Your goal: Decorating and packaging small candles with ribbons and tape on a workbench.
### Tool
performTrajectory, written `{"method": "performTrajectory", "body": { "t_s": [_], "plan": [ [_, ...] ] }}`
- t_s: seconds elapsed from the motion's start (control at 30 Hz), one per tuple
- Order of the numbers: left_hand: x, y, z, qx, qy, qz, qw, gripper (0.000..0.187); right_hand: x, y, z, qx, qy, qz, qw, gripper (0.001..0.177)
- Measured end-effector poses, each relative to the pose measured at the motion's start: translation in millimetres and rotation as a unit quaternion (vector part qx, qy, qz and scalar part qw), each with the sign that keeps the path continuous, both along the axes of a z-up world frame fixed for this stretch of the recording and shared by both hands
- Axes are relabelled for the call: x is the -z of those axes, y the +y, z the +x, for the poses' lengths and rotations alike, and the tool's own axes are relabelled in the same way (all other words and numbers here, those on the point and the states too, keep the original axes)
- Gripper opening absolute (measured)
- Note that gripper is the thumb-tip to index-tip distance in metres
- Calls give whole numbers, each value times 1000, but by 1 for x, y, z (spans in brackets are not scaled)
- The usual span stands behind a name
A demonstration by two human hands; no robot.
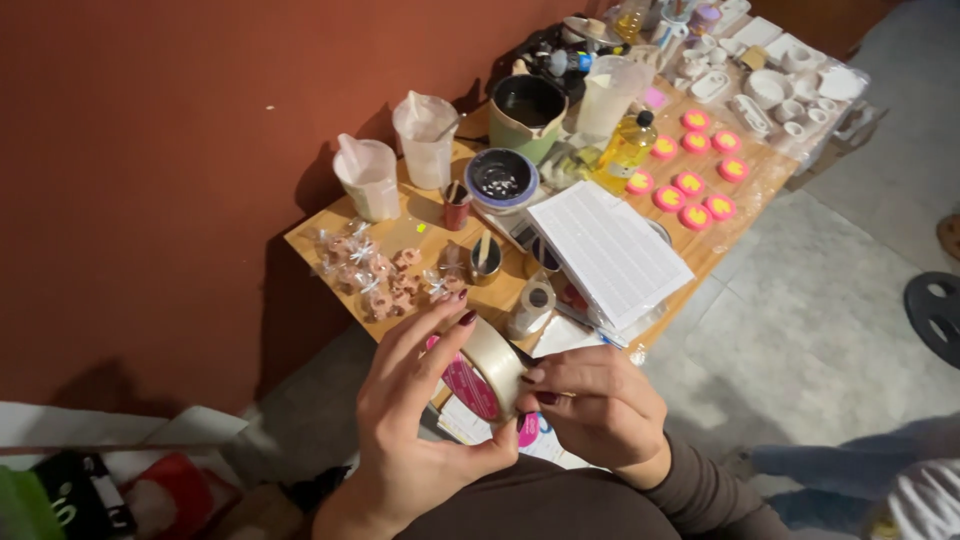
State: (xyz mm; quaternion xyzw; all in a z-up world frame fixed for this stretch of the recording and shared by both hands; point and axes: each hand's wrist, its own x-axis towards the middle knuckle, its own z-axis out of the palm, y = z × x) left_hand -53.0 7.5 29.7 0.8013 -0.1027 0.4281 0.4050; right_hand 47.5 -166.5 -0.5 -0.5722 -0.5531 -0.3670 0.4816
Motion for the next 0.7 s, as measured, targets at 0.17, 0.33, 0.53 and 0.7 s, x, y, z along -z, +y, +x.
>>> {"method": "performTrajectory", "body": {
  "t_s": [0.17,0.33,0.53,0.7],
  "plan": [
    [1,-2,7,13,-6,9,1000,76,-2,-6,-1,24,10,-8,1000,30],
    [4,-5,14,18,-10,14,1000,76,5,-9,2,16,20,5,1000,29],
    [3,-7,20,45,-9,0,999,76,4,-11,2,52,12,31,998,28],
    [3,-9,26,46,-3,4,999,75,0,-17,2,74,1,0,997,30]
  ]
}}
